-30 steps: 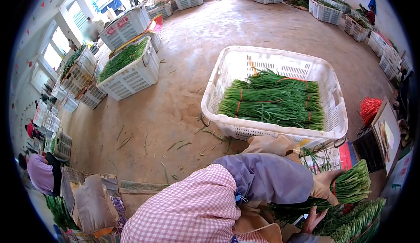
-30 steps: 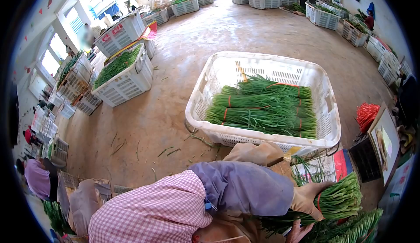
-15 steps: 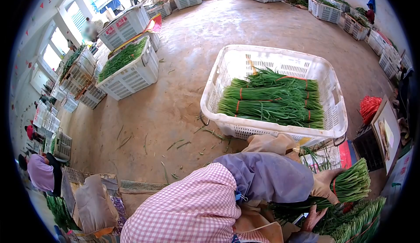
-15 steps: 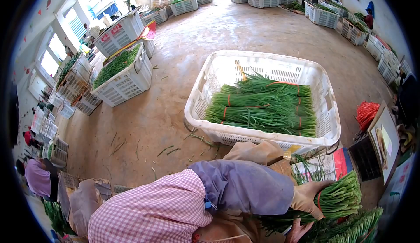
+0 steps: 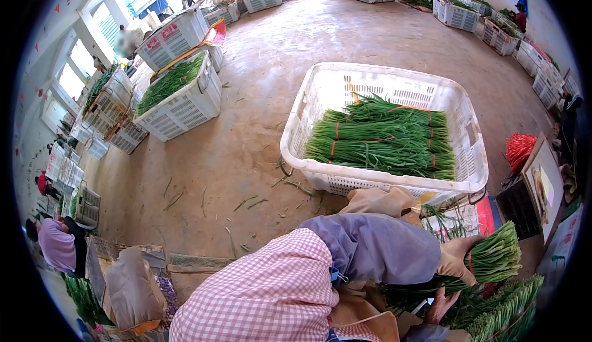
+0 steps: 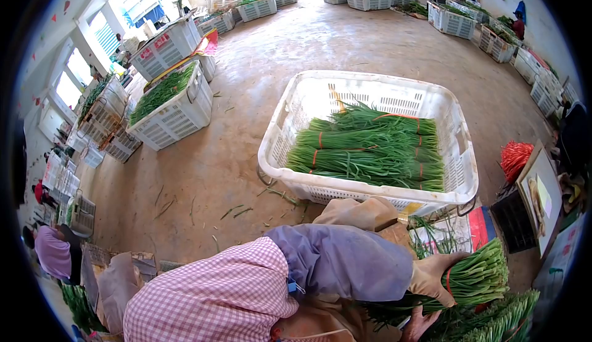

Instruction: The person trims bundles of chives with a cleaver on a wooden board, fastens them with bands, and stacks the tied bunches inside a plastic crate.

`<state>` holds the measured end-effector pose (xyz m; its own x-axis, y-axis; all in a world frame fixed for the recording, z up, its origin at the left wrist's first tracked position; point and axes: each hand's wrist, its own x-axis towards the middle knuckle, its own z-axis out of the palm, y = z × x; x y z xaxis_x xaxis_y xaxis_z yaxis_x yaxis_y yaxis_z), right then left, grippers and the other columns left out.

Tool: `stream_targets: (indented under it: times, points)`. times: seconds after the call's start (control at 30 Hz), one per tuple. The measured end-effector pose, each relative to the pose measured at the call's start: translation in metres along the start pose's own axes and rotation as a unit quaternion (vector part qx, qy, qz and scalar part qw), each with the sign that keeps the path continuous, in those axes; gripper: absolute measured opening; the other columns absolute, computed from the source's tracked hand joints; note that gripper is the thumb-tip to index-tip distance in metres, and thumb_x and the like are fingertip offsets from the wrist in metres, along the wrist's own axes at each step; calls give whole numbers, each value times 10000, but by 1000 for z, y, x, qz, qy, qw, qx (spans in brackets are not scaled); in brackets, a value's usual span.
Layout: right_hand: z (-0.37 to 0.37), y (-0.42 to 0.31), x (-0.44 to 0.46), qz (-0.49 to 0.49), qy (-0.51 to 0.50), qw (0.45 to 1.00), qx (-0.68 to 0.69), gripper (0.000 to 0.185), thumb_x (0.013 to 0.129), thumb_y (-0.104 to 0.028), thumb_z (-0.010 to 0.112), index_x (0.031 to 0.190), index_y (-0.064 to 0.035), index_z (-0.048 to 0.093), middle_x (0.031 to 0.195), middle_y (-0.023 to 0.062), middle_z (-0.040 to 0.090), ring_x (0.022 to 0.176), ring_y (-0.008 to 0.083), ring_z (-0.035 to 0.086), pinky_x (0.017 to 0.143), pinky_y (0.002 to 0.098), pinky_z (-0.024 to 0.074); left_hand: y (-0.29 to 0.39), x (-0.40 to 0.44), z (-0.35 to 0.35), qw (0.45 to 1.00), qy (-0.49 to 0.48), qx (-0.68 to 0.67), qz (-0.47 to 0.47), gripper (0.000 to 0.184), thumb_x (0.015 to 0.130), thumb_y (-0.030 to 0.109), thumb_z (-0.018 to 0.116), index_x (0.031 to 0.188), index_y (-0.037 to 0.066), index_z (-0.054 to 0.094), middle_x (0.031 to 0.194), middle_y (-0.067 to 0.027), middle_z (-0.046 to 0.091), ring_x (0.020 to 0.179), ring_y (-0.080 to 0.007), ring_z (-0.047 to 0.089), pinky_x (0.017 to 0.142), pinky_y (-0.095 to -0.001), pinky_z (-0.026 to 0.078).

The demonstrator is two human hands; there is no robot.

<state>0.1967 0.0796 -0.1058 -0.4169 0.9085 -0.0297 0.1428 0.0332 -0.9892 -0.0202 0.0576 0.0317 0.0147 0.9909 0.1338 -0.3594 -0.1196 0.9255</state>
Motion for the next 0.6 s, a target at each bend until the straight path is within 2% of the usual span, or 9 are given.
stream_targets:
  times: [0.27, 0.6]
  points:
    - [-7, 14, 1, 31, 8, 999, 26, 876, 901, -349, 681, 1506, 17, 165, 1503, 156, 314, 1333, 259, 353, 1103, 387, 279, -3, 1, 0, 1000, 8, 3, 4, 960, 595, 75, 825, 1419, -17, 341, 1216, -147, 614, 1142, -208, 561, 985, -319, 454]
    - [-4, 12, 1, 2, 8, 1000, 12, 895, 879, -389, 689, 1502, 20, 192, 1496, 155, 334, 1334, 258, 359, 1108, 376, 268, -4, 2, 3, 1000, 17, -3, 3, 944, 607, 73, 818, 1417, -15, 341, 1217, -131, 613, 1136, -189, 556, 989, -300, 446]
